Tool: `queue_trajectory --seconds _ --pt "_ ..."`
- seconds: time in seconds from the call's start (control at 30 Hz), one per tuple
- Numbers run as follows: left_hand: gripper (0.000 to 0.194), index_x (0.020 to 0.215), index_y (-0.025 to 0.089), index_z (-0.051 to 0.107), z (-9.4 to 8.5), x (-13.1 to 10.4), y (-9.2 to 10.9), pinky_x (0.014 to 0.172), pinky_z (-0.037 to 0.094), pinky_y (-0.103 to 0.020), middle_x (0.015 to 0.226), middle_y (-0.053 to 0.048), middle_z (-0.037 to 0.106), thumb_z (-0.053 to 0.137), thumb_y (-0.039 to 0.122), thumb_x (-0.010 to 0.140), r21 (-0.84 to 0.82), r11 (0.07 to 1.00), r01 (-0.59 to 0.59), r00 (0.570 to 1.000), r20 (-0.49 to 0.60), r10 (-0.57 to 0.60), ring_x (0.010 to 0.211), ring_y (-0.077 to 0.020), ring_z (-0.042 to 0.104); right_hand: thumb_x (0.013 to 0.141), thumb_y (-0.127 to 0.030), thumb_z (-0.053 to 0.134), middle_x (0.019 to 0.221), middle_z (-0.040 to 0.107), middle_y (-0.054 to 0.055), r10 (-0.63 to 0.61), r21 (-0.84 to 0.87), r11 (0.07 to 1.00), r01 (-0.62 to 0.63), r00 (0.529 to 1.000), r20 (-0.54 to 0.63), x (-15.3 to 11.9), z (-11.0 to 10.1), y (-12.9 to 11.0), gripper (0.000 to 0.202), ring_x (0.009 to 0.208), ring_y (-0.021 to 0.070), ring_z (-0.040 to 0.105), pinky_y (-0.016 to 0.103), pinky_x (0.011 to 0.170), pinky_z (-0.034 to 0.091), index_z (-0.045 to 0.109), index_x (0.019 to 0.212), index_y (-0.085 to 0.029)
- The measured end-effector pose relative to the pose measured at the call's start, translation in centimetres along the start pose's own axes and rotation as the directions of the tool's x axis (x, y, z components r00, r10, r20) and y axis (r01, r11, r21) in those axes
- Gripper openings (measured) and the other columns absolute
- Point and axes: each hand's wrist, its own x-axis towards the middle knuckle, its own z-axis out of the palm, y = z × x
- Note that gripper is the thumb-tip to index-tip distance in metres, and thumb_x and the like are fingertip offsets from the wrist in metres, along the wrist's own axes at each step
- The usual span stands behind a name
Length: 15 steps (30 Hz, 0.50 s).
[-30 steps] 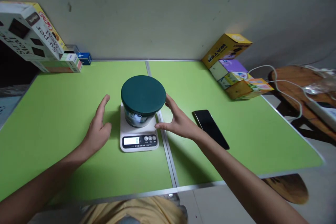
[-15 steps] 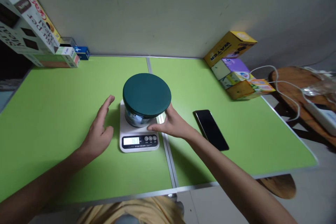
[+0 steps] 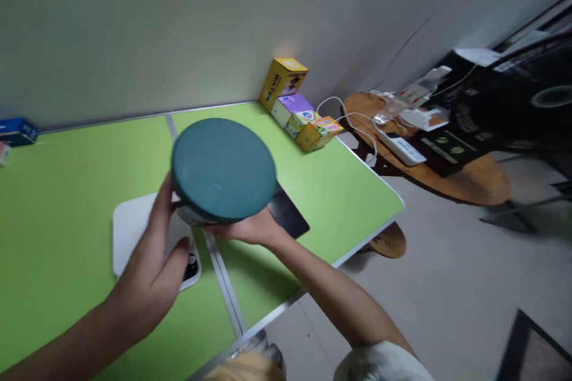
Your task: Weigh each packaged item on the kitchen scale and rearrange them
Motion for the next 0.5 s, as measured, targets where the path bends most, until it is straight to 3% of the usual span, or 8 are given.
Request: queue_trajectory --seconds 0.07,0.13,0.27,0.33,0.4,0.5 --pt "0.08 0.154 0.029 0.009 3.6 2.6 1.0 0.12 0.017 -0.056 0.162 -0.002 0.018 0.048 0.023 0.085 -0.005 0.996 -0.087 0.99 0.109 0.087 0.147 -0.0324 0.021 0.052 -0.05 0.083 0.107 0.069 0.011 0.083 -0.024 0.996 -0.088 0.984 -0.161 -1.7 -3.9 1.6 0.067 0.113 0.0347 0.058 0.053 0.105 0.041 0.061 0.106 -0.018" --pt "0.081 0.155 0.019 0.008 8.0 5.4 1.6 0.122 0.014 -0.052 0.163 -0.007 0.011 0.045 0.016 0.082 -0.038 0.991 -0.126 0.963 0.234 0.131 0.148 -0.03 0.017 0.05 -0.049 0.083 0.103 0.069 0.011 0.174 -0.027 0.981 -0.194 0.924 -0.341 -3.6 -7.5 3.9 0.064 0.108 0.0343 0.061 0.053 0.099 0.046 0.061 0.101 -0.018" --pt "0.081 0.151 0.003 0.016 17.7 10.2 2.1 0.124 0.009 -0.043 0.161 -0.017 0.014 0.041 0.006 0.074 -0.02 0.987 -0.161 0.875 0.46 0.152 0.15 -0.0259 0.012 0.051 -0.049 0.083 0.104 0.067 0.014 0.307 0.058 0.932 -0.357 0.698 -0.646 -6.7 -13.9 9.0 0.07 0.095 0.0317 0.064 0.05 0.084 0.053 0.054 0.105 -0.017" --pt "0.086 0.151 0.001 0.015 22.2 12.2 2.3 0.124 0.009 -0.042 0.161 -0.018 0.015 0.043 0.004 0.07 0.019 0.985 -0.173 0.815 0.564 0.133 0.15 -0.0257 0.011 0.05 -0.047 0.083 0.109 0.064 0.015 0.293 0.058 0.925 -0.377 0.606 -0.74 -7.7 -16.5 11.3 0.075 0.098 0.0308 0.063 0.049 0.085 0.052 0.049 0.11 -0.016" --pt "0.092 0.151 -0.001 0.011 26.1 13.8 2.6 0.124 0.01 -0.041 0.161 -0.02 0.011 0.045 0.003 0.066 0.062 0.98 -0.188 0.769 0.63 0.108 0.15 -0.0264 0.008 0.051 -0.044 0.082 0.113 0.061 0.015 0.266 0.045 0.924 -0.381 0.552 -0.79 -8.1 -18.6 13.3 0.077 0.103 0.0297 0.06 0.048 0.09 0.05 0.046 0.113 -0.017" --pt "0.1 0.151 0.0 0.005 30.5 15.6 2.6 0.123 0.009 -0.041 0.162 -0.02 0.004 0.048 0.003 0.062 0.103 0.975 -0.195 0.756 0.65 0.083 0.15 -0.028 0.002 0.051 -0.043 0.08 0.113 0.06 0.012 0.256 0.048 0.921 -0.388 0.504 -0.825 -7.8 -20.9 15.8 0.074 0.103 0.0275 0.059 0.046 0.093 0.048 0.045 0.111 -0.019"
